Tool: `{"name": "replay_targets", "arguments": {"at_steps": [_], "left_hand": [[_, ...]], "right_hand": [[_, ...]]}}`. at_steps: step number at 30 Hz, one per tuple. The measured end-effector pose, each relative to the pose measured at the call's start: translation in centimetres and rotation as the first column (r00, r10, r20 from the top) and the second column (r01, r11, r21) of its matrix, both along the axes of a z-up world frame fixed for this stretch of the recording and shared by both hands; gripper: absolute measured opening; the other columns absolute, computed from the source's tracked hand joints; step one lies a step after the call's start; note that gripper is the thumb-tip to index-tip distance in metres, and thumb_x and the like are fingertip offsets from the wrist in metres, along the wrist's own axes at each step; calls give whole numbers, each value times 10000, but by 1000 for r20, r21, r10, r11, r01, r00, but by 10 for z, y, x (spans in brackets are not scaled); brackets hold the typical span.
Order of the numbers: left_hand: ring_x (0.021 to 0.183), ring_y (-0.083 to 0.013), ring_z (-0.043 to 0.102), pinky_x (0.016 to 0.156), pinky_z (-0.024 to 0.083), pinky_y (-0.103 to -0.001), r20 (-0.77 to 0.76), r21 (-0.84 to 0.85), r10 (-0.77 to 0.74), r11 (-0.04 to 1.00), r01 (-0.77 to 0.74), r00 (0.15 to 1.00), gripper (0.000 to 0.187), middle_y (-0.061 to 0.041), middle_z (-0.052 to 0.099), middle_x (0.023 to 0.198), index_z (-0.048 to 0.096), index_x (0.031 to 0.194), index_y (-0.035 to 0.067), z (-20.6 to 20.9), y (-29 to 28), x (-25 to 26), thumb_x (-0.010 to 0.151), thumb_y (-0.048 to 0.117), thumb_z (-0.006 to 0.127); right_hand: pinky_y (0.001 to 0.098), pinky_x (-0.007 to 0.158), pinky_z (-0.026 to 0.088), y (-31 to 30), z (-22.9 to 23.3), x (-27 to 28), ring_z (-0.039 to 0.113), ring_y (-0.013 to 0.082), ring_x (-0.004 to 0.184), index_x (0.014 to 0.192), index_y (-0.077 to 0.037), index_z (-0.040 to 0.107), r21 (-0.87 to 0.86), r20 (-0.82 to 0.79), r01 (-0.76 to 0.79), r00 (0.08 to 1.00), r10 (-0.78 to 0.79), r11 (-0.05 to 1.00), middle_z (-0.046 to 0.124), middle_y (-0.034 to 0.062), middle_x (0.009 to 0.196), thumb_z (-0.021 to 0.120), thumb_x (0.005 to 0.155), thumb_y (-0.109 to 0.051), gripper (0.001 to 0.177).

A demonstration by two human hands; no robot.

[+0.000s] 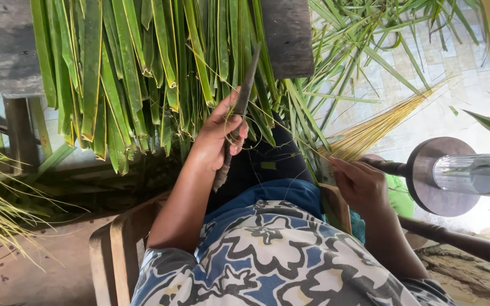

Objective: Stripping the leafy parts from palm fronds using a knife to isolate the central midribs.

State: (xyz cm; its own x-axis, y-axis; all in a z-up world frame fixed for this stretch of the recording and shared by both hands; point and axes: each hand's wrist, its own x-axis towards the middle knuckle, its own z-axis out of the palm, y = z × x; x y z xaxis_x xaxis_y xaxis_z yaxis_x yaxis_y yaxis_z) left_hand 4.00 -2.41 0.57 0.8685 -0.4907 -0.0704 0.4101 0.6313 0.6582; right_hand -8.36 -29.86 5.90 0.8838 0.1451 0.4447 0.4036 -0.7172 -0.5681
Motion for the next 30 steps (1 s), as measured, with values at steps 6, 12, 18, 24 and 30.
{"name": "replay_targets", "arguments": {"at_steps": [6, 12, 18, 24, 30], "left_hand": [[384, -124, 476, 332, 404, -181, 9, 22, 60, 998, -60, 998, 582, -139, 558, 622, 257, 1437, 127, 5, 7, 2, 919, 77, 516], [392, -122, 481, 324, 398, -197, -11, 54, 129, 990, -128, 992, 561, -132, 567, 640, 256, 1443, 150, 6, 19, 12, 936, 87, 489], [375, -137, 478, 316, 395, -190, -2, 41, 176, 984, -176, 984, 527, -152, 564, 629, 302, 1423, 163, 3, 18, 12, 936, 65, 477], [352, -153, 485, 302, 387, -213, -5, 21, 262, 965, -262, 965, 570, -159, 565, 627, 249, 1441, 148, 11, 31, 13, 929, 57, 481], [388, -156, 499, 319, 391, -226, 19, 42, 399, 916, -399, 917, 522, -144, 572, 661, 263, 1436, 167, 7, 56, 20, 961, 96, 470]], "right_hand": [[378, 469, 460, -14, -4, -2, 594, 317, 532, 924, 6, 704, 24, 1, -17, 1000, 17, 1000, 618, 147, 649, 642, 772, 30, 166], [367, 446, 434, -23, 3, -3, 558, 291, 480, 919, 11, 700, 14, 34, 7, 999, -8, 1000, 580, 133, 590, 652, 801, 12, 128], [432, 480, 426, -31, 0, -5, 574, 334, 530, 914, -12, 706, -26, 32, -6, 999, 7, 1000, 600, 153, 618, 666, 769, -19, 151], [342, 429, 425, -34, 2, -4, 538, 252, 454, 930, 14, 706, -12, -19, 30, 999, -30, 999, 610, 155, 614, 646, 764, 48, 180], [381, 453, 422, -58, -18, -7, 543, 289, 494, 923, 27, 706, -50, 20, 105, 994, -104, 993, 609, 171, 647, 646, 780, 37, 156]]}}
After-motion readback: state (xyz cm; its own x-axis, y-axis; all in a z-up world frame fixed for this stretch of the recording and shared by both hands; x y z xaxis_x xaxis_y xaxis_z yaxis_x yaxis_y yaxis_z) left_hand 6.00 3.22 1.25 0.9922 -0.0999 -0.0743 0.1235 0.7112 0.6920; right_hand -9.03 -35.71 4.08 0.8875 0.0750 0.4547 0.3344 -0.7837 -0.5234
